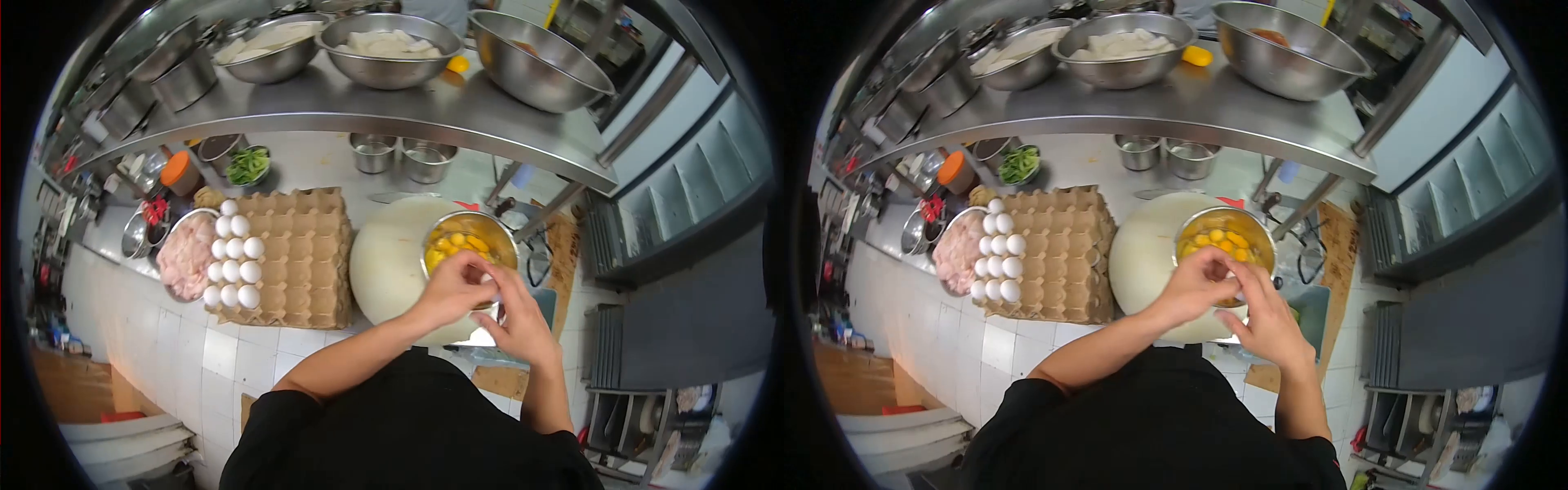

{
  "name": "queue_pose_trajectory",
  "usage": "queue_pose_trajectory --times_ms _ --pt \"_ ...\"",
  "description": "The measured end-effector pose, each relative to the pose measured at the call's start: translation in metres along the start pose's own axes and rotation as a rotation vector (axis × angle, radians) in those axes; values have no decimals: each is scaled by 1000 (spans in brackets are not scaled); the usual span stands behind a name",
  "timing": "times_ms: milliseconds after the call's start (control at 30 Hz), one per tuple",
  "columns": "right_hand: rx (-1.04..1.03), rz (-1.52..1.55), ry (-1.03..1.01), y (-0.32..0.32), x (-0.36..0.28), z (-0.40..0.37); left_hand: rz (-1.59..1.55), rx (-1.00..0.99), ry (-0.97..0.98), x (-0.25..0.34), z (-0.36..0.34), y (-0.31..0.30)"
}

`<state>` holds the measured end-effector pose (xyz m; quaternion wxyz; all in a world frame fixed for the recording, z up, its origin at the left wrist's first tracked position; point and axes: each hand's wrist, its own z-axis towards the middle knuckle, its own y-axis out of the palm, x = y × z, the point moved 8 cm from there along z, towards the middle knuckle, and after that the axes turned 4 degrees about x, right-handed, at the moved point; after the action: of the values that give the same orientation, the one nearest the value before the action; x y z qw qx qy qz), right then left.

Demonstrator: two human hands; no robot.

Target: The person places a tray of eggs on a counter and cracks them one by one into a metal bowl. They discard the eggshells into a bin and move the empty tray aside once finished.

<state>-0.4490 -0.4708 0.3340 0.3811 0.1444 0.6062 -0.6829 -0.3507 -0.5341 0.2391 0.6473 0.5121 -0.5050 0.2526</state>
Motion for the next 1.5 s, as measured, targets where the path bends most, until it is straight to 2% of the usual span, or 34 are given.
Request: queue_pose_trajectory --times_ms 33,67,100,133,167,200,267,300,333,400,467,533,600,667,700,733,767,833,867,900,933,967,1000,1033,1067,1100,1133,1200,1267,1300,1367,1400,1433,1500 --pt "11 -38 -19 2 14 6 43 -21 -86 12 -7 0" --pt "218 -59 -181 -11 30 10 52 3 -78 20 -10 -13" --pt "376 312 53 -24 72 18 303 118 175 49 -16 -34" --pt "507 509 152 -51 83 30 550 222 428 78 -26 -50" --pt "704 675 208 -71 120 37 724 396 350 102 -40 -81" --pt "921 896 259 -88 158 40 786 577 388 111 -49 -124" --pt "1155 970 394 -100 199 40 1407 853 544 165 -88 -171" --pt "994 887 416 -94 221 54 1652 979 263 170 -99 -210" --pt "829 804 440 -87 238 61 1849 1078 70 178 -114 -231" --pt "746 806 432 -76 216 66 1979 1087 -148 161 -133 -295" --pt "920 857 403 -83 217 50 1946 1032 -119 165 -137 -289" --pt "898 1099 353 -79 225 33 1864 1082 104 154 -137 -311" --pt "808 1074 417 -73 167 26 1773 1089 154 164 -134 -298" --pt "571 861 447 -44 152 30 1763 1132 246 157 -135 -327" --pt "368 888 509 -27 139 34 1757 1095 279 160 -129 -317" --pt "325 774 582 -19 122 38 1707 1140 360 173 -134 -302" --pt "275 655 538 -10 112 46 1652 1190 431 181 -138 -287" --pt "55 336 379 19 111 66 1520 1127 423 181 -126 -263" --pt "67 332 384 28 111 68 1398 1085 400 177 -119 -251" --pt "33 53 321 37 105 69 1245 983 383 167 -106 -237" --pt "-5 -224 254 43 100 67 1244 975 388 161 -99 -216" --pt "0 -225 258 46 101 61 1075 860 364 149 -87 -195" --pt "120 -248 115 40 89 59 908 744 338 135 -78 -175" --pt "239 -272 -30 31 78 56 907 739 342 126 -73 -159" --pt "244 -279 -30 22 80 51 781 616 324 110 -62 -141" --pt "525 -191 -29 -12 80 33 654 493 304 94 -52 -123" --pt "805 -100 -30 -45 84 7 647 485 309 82 -49 -112" --pt "941 -155 163 -86 120 -34 416 315 184 49 -37 -86" --pt "530 -489 435 -99 142 -57 338 265 73 34 -34 -54" --pt "447 -781 450 -92 144 -67 299 207 62 18 -27 -51" --pt "472 -297 281 -86 113 -59 231 166 39 15 -25 -20" --pt "215 63 60 -58 40 -34 160 133 12 12 -24 -3" --pt "117 23 -48 -30 13 -28 158 98 21 8 -22 0" --pt "-14 54 -90 -2 -2 -15 187 119 -15 22 -29 2"
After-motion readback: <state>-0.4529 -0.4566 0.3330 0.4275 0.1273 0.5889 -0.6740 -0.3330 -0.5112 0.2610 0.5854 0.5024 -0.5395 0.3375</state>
